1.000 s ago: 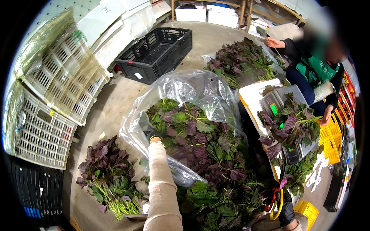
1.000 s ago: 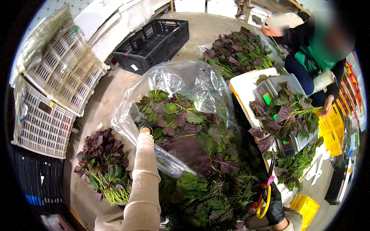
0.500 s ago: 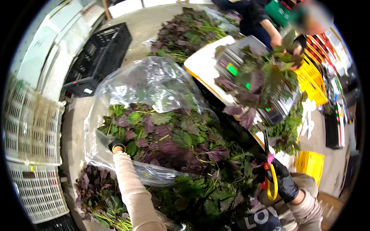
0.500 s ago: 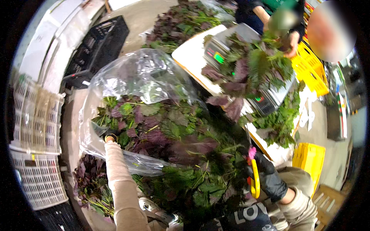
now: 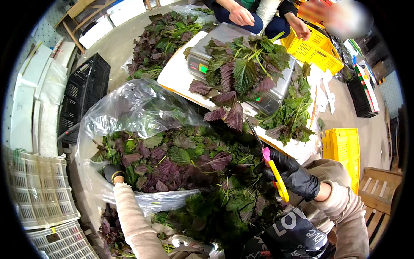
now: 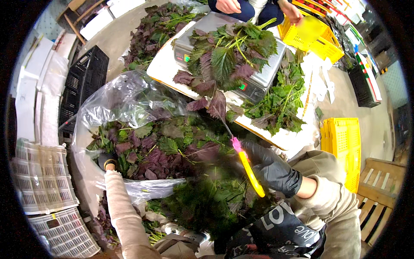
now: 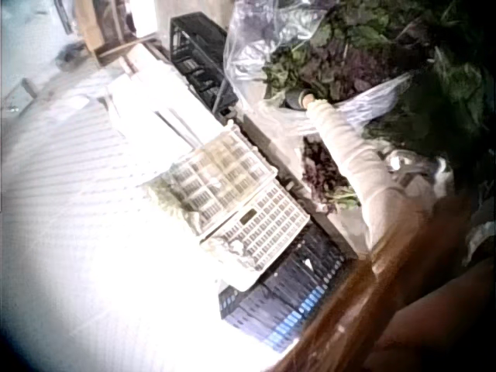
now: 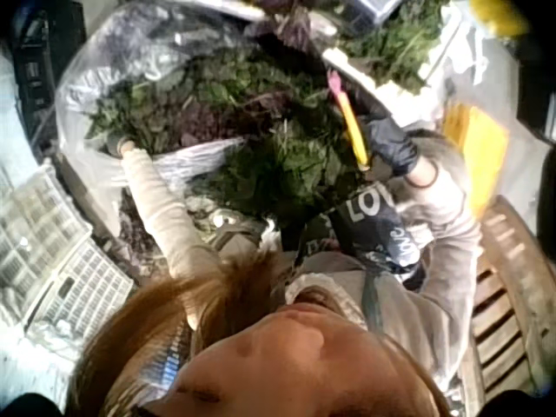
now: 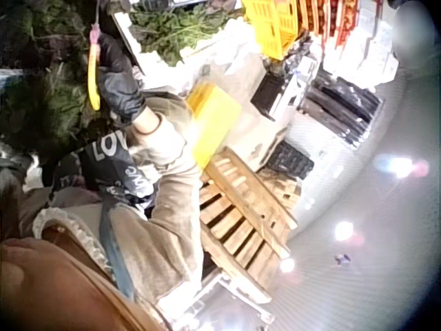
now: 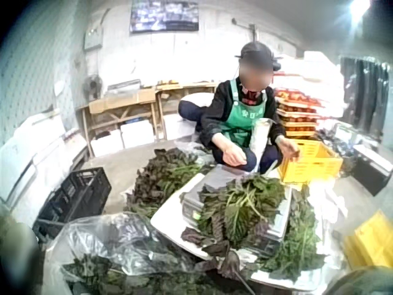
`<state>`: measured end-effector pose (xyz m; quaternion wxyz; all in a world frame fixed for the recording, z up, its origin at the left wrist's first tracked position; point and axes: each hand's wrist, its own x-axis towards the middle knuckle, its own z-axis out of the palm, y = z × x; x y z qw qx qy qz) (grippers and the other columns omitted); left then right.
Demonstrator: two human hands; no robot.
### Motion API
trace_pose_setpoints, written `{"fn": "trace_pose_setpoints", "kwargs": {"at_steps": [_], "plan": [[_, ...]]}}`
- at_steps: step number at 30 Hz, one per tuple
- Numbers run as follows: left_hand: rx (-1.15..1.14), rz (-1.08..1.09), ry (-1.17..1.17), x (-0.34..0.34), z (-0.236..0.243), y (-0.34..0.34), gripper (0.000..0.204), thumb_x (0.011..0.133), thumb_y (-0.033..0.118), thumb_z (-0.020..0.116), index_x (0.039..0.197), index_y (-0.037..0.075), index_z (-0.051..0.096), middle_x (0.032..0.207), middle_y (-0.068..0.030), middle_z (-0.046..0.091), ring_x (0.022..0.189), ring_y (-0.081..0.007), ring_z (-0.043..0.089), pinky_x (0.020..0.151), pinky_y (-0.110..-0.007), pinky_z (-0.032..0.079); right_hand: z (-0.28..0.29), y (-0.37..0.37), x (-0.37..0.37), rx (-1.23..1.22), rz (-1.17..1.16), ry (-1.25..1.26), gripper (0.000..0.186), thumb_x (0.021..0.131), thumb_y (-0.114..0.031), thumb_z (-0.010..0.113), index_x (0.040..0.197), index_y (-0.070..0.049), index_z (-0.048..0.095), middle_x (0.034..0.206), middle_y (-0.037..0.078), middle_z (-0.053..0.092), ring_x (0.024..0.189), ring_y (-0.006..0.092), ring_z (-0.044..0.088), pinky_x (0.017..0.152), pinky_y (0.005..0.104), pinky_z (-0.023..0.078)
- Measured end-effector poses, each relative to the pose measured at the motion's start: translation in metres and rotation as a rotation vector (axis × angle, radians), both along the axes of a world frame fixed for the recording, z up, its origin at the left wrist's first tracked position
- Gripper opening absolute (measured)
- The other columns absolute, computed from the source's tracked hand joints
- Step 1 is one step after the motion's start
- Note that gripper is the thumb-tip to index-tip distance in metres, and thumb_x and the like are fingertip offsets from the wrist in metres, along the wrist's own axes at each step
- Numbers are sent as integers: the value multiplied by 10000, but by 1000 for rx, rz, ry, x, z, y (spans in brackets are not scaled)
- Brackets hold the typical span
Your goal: The person sits on the floor and uses shears to trim the stems of leafy green vegetables. They gather the trimmed bunches and place them into a pile on the floor.
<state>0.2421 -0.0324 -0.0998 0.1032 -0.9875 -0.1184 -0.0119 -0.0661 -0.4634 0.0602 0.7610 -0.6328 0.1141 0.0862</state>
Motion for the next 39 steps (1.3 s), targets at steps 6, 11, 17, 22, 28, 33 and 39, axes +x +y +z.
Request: {"fn": "trace_pose_setpoints", "kwargs": {"at_steps": [6, 11, 17, 22, 28, 33, 39], "plan": [[-162, -193, -407, 12, 101, -25, 198, 592, 201, 562, 702, 40, 592, 754, -196, 565, 696, -329, 549, 595, -381, 429, 11, -3, 8, -2, -27, 63, 443, 744, -24, 523, 1156, -48, 361, 970, -12, 465, 839, 74, 436, 735, 209, 356], [-118, -322, -300, -58, 145, -60, 308, 557, 323, 627, 673, 45, 563, 540, -148, 538, 494, -338, 523, 425, -410, 399, 20, -9, 4, -116, -41, -11, 434, 751, -44, 520, 1155, -55, 362, 894, -27, 487, 733, 58, 444, 654, 199, 384], [-208, -440, -61, -174, 132, -52, 290, 513, 281, 672, 599, 28, 559, 475, -159, 496, 433, -327, 491, 397, -389, 376, -6, -27, -6, 4, -137, -147, 392, 758, -56, 526, 1124, -60, 385, 882, -23, 480, 738, 54, 456, 635, 188, 396], [-325, -793, -242, -216, 143, -51, 148, 465, 125, 608, 583, 48, 562, 547, -134, 525, 492, -289, 510, 473, -367, 410, 18, -22, -10, 14, -98, -69, 359, 767, -71, 522, 1106, -64, 406, 886, -20, 485, 729, 52, 444, 633, 176, 384], [-45, -1232, -376, -231, 189, -75, 189, 503, 92, 513, 660, -10, 535, 571, -162, 435, 586, -309, 439, 503, -407, 355, 44, -23, -17, 35, -201, -227, 293, 785, -92, 502, 1074, -84, 455, 836, -43, 510, 687, 32, 436, 592, 172, 368], [-244, -1521, -271, -214, 292, -136, 266, 523, -10, 502, 787, -24, 532, 808, -206, 494, 730, -347, 489, 657, -402, 411, 71, -34, -26, 188, -290, -234, 314, 778, -116, 513, 1082, -99, 439, 846, 11, 561, 636, 77, 515, 509, 201, 422], [-747, -1287, -333, -190, 267, -134, 239, 668, 43, 500, 904, 6, 500, 878, -139, 513, 777, -295, 494, 735, -344, 407, 12, -42, -30, -125, -153, -377, 373, 751, -75, 546, 1102, -47, 422, 892, -9, 501, 754, 59, 455, 662, 182, 376]]}}
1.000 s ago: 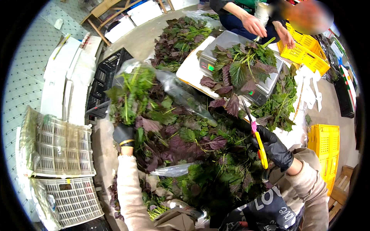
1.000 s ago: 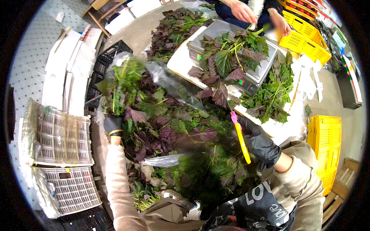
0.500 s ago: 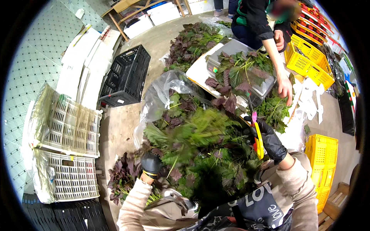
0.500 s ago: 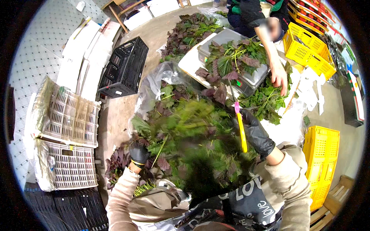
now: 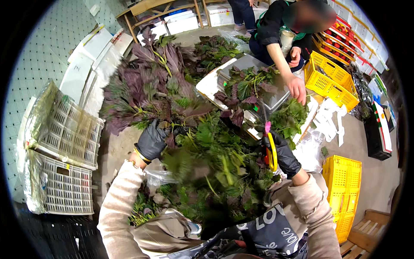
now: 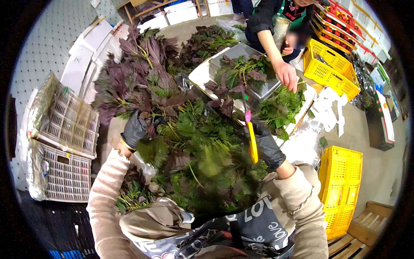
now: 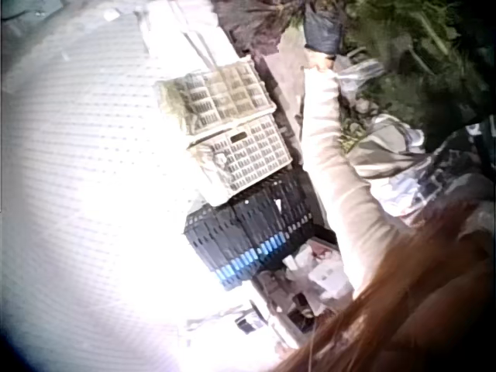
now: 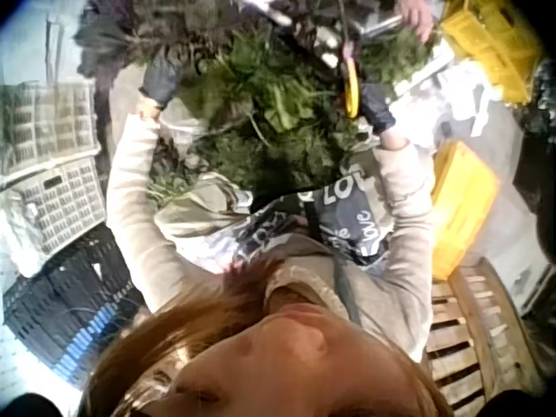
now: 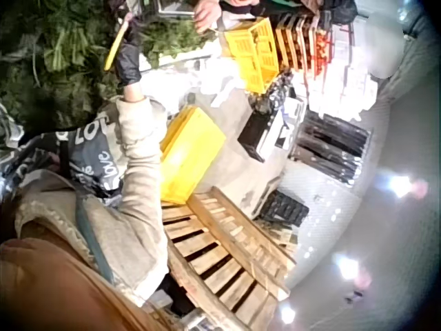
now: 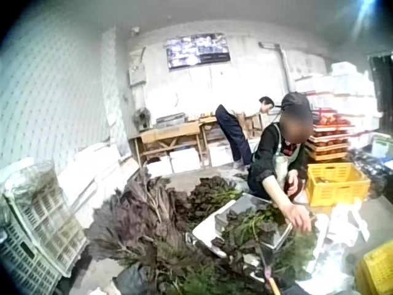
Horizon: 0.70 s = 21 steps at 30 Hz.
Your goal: The person sits on the floor and uses shears to trim the stems of leafy green vegetables. They gather the trimmed bunches and place them into a pile on the floor.
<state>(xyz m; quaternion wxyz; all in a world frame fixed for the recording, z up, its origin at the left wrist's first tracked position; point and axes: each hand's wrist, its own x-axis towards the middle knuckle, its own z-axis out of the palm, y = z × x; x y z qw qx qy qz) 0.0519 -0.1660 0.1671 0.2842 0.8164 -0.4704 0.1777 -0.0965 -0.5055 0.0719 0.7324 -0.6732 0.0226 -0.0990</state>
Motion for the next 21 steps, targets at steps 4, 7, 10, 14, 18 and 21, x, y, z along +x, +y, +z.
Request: {"fn": "trace_pose_setpoints", "kwargs": {"at_steps": [4, 7, 10, 14, 18, 21], "plan": [[380, 200, 60, -36, -63, 41, 314, 728, 189, 510, 1004, 42, 486, 1013, -126, 496, 938, -236, 460, 829, -354, 335, 22, 22, -18, 164, 255, 217, 371, 765, -84, 527, 1114, -28, 412, 893, -15, 492, 751, 43, 428, 669, 179, 367], [491, 286, 120, -93, -56, 50, 357, 723, 276, 515, 1024, 86, 507, 1000, -146, 514, 930, -267, 472, 905, -406, 248, 5, 32, -23, 267, 268, 449, 311, 780, -156, 520, 1065, -45, 460, 762, -28, 503, 644, 39, 451, 560, 180, 386], [54, 366, 727, -124, -66, 49, 364, 835, 303, 358, 1030, 26, 490, 1005, -108, 525, 945, -199, 480, 889, -289, 283, -17, 41, -22, 145, 310, 529, 290, 788, -208, 510, 1038, -63, 483, 711, -23, 498, 614, 40, 444, 532, 178, 378], [-449, 413, 1129, -137, -90, 39, 366, 836, 282, 292, 960, 34, 531, 902, -120, 565, 826, -252, 522, 789, -287, 353, -37, 73, -10, -345, 358, 142, 282, 818, -293, 443, 928, -48, 528, 637, -18, 460, 542, 61, 398, 482, 214, 349], [52, 376, 744, -140, -91, 42, 337, 806, 293, 431, 997, 29, 521, 899, -103, 571, 823, -207, 546, 726, -289, 402, -53, 89, 11, -466, 451, 508, 309, 809, -342, 439, 691, -59, 475, 523, -12, 372, 490, 67, 352, 454, 235, 309], [28, 308, 454, -139, -109, 29, 209, 722, 207, 542, 837, 37, 579, 743, -118, 569, 688, -260, 541, 619, -331, 417, -121, 95, 28, -231, 535, 440, 227, 811, -261, 441, 896, -63, 513, 681, 99, 525, 598, 159, 501, 533, 269, 387]]}}
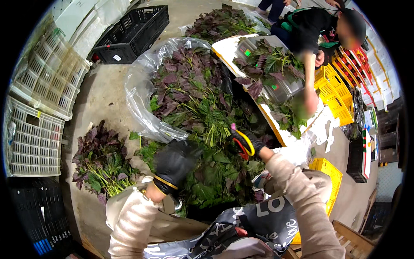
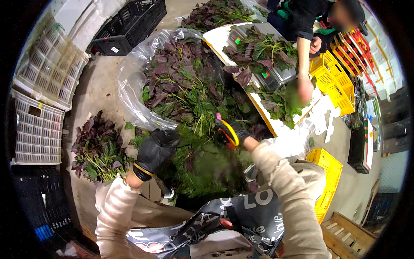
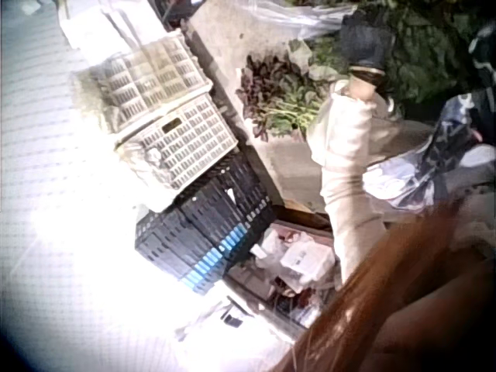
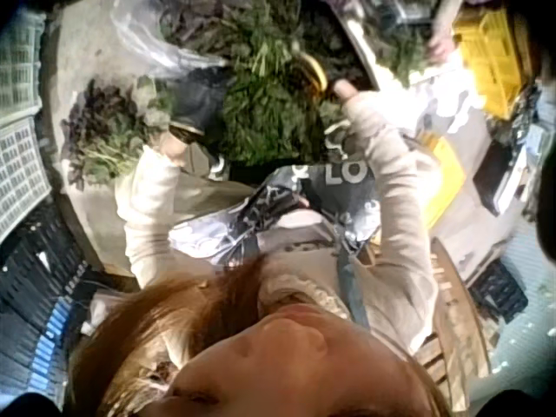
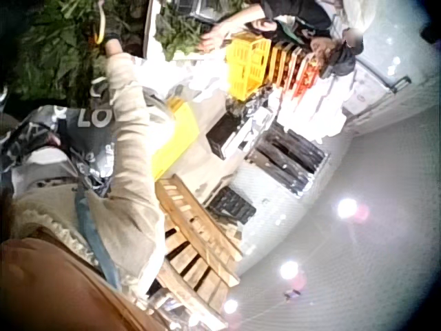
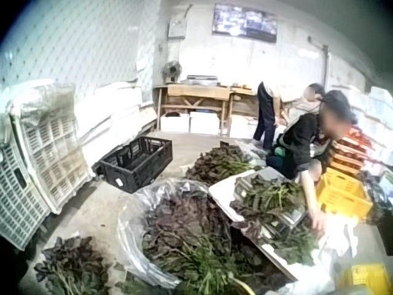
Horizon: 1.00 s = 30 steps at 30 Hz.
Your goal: The person sits on the floor and uses shears to trim the stems of leafy green vegetables. They gather the trimmed bunches and place them into a pile on the floor.
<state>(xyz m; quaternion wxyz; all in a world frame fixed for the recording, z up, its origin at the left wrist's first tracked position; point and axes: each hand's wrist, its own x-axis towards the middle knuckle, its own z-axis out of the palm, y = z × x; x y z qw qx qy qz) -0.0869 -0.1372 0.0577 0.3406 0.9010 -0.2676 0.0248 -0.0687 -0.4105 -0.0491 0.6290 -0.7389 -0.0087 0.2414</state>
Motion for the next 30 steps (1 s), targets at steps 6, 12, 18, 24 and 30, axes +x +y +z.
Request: {"fn": "trace_pose_setpoints", "kwargs": {"at_steps": [6, 12, 18, 24, 30], "plan": [[438, 8, 138, -10, -2, 12, 281, 719, 312, 508, 649, 47, 567, 613, -117, 537, 578, -292, 504, 537, -384, 379, -50, 34, 30, -545, 273, -298, 259, 828, -258, 382, 995, -89, 488, 737, 150, 533, 605, 234, 505, 569, 319, 402], [366, -68, 103, -2, -6, 17, 278, 716, 305, 503, 618, 49, 550, 604, -114, 529, 577, -292, 507, 547, -398, 378, -50, 38, 41, -447, -209, -206, 229, 798, -223, 459, 892, -30, 539, 657, 97, 537, 582, 149, 496, 546, 289, 397], [382, -91, 96, 3, 0, 8, 221, 704, 271, 510, 681, 58, 564, 669, -103, 540, 617, -278, 513, 561, -377, 393, -123, -25, 74, -973, -423, -26, 231, 775, -224, 465, 843, -19, 547, 704, 143, 573, 710, 265, 561, 576, 340, 415], [478, -116, 138, 3, -21, 15, 249, 668, 211, 494, 861, 65, 551, 784, -95, 548, 694, -260, 518, 600, -377, 397, -96, 76, 28, 274, -587, 44, 288, 765, -105, 504, 1029, 7, 472, 830, 63, 561, 709, 127, 505, 637, 235, 410], [330, 21, 35, 15, -80, 2, 267, 679, 189, 486, 871, 7, 521, 795, -146, 543, 738, -280, 518, 663, -379, 397, -75, 123, -3, 179, -448, -21, 389, 751, 18, 434, 1136, -25, 392, 935, 76, 536, 772, 136, 517, 664, 232, 416]]}}
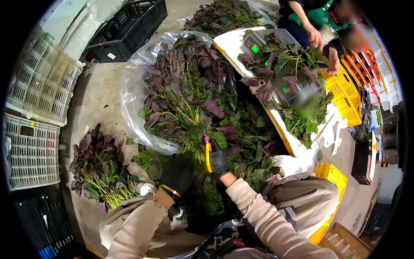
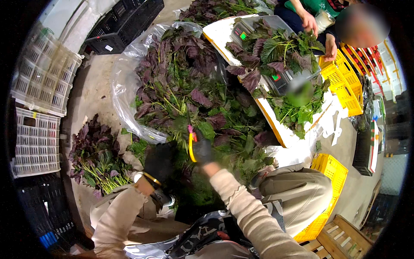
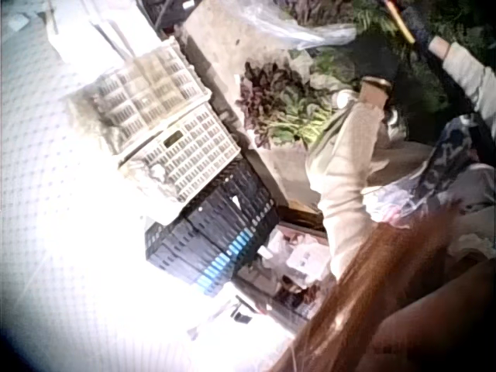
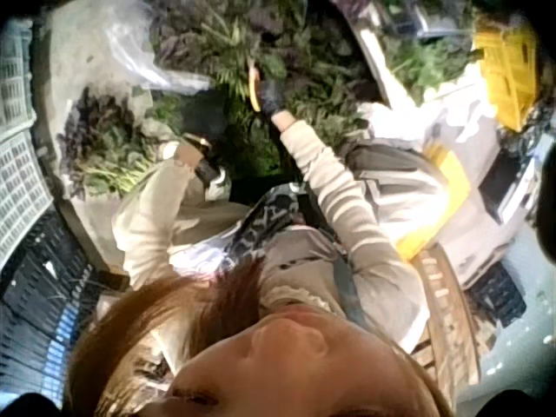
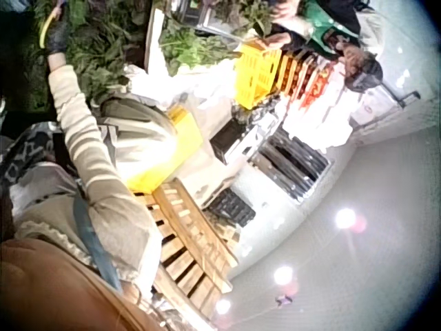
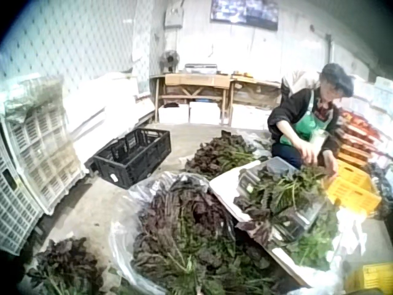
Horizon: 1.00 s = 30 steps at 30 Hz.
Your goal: The person sits on the floor and uses shears to trim the stems of leafy green vegetables. They gather the trimmed bunches and place them into a pile on the floor.
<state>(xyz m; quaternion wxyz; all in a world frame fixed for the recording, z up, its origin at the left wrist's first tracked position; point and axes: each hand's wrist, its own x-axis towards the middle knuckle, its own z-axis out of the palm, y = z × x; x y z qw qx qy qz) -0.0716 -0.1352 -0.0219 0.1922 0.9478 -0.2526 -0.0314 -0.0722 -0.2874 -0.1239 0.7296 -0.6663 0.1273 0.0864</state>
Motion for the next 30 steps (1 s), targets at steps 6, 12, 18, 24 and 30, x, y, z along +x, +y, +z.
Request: {"fn": "trace_pose_setpoints", "kwargs": {"at_steps": [6, 12, 18, 24, 30], "plan": [[-79, -45, -288, 38, -65, -23, 450, 641, 115, 457, 1088, 67, 437, 950, -135, 512, 795, -280, 502, 749, -372, 381, -38, 15, -2, 504, -181, 250, 274, 799, -134, 444, 1064, -72, 470, 882, -3, 539, 717, 68, 495, 622, 211, 412], [346, -47, -95, 30, -84, -24, 497, 654, 114, 479, 1139, 199, 409, 872, -80, 514, 728, -269, 503, 715, -402, 386, -8, -18, -4, 804, -122, 107, 284, 796, -137, 455, 1075, -87, 444, 1004, 37, 517, 901, 104, 502, 572, 192, 441], [445, 8, -112, 27, -72, -35, 468, 687, 50, 412, 1133, 191, 414, 869, -83, 515, 777, -254, 497, 756, -398, 382, -21, -38, 1, 693, -94, 281, 187, 779, -117, 492, 956, -67, 519, 770, -21, 555, 603, 63, 508, 471, 166, 396], [206, 18, -129, 24, -93, -25, 419, 700, 51, 389, 1098, 169, 441, 883, -78, 511, 814, -247, 489, 790, -381, 369, 59, -38, 13, -187, 321, 373, 264, 779, -311, 502, 837, -65, 577, 579, -20, 496, 469, 48, 451, 405, 198, 339], [242, -15, -165, 23, -96, -22, 410, 701, 56, 390, 1090, 170, 450, 881, -77, 508, 805, -245, 489, 777, -384, 375, 39, -42, 7, 91, 294, 383, 307, 785, -342, 483, 925, -82, 568, 567, -18, 461, 450, 59, 411, 409, 202, 330]]}}
